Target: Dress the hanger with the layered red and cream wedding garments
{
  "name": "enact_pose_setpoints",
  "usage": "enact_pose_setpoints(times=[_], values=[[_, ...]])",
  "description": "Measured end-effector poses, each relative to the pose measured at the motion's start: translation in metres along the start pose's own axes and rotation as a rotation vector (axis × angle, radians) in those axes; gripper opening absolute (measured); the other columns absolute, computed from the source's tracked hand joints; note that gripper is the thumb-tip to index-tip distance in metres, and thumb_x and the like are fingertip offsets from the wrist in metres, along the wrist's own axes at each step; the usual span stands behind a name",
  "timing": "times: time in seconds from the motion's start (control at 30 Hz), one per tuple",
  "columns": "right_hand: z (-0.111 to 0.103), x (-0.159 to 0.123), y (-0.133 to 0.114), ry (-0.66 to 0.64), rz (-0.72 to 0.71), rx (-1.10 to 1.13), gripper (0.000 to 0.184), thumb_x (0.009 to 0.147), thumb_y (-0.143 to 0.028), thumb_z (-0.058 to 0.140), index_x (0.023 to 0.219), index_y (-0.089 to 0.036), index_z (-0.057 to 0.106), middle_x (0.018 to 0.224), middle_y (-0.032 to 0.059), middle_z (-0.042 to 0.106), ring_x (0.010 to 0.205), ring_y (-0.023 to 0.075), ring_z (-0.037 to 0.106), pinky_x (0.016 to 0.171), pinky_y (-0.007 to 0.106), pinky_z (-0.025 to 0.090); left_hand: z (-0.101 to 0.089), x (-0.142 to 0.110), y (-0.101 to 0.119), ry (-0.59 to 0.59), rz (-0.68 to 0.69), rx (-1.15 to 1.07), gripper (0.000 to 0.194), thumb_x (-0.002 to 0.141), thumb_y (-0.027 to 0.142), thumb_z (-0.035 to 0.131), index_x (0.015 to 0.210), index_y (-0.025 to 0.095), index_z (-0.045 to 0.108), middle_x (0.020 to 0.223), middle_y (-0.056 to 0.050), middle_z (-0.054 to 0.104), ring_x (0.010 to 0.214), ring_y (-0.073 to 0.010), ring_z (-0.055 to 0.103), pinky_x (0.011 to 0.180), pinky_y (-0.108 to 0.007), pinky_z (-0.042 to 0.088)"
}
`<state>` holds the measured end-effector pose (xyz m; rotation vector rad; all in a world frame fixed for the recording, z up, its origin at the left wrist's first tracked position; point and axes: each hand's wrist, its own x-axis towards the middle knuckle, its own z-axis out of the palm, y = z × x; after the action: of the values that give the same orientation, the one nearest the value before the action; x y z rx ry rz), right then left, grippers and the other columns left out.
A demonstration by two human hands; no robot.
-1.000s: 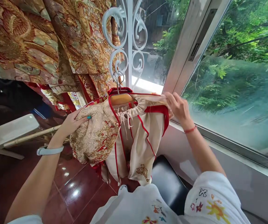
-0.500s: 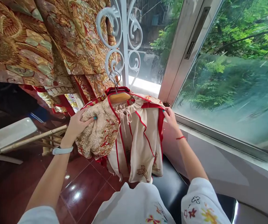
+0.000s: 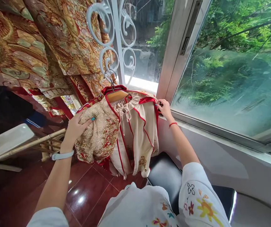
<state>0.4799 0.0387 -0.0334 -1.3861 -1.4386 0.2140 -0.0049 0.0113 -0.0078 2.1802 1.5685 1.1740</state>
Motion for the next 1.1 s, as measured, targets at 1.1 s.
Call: enact_pose_setpoints(times=[1.1], values=[[0.023,-0.145,-0.04,-0.035,-0.087,-0.085,0.024,0.096,-0.028,0.037,0.115,-0.029,0.052,0.103,0.009,0.07,0.081,0.0261,0.066,0.073,0.043,0.054,0.006,-0.011,0.02,0.238,-0.136,0.17,0.048,0.09,0.036,0.053,0.136,0.024,0.058,0.119,-0.013,0.062,0.116,-0.0363,0.06,0.102,-0.053,0.047]])
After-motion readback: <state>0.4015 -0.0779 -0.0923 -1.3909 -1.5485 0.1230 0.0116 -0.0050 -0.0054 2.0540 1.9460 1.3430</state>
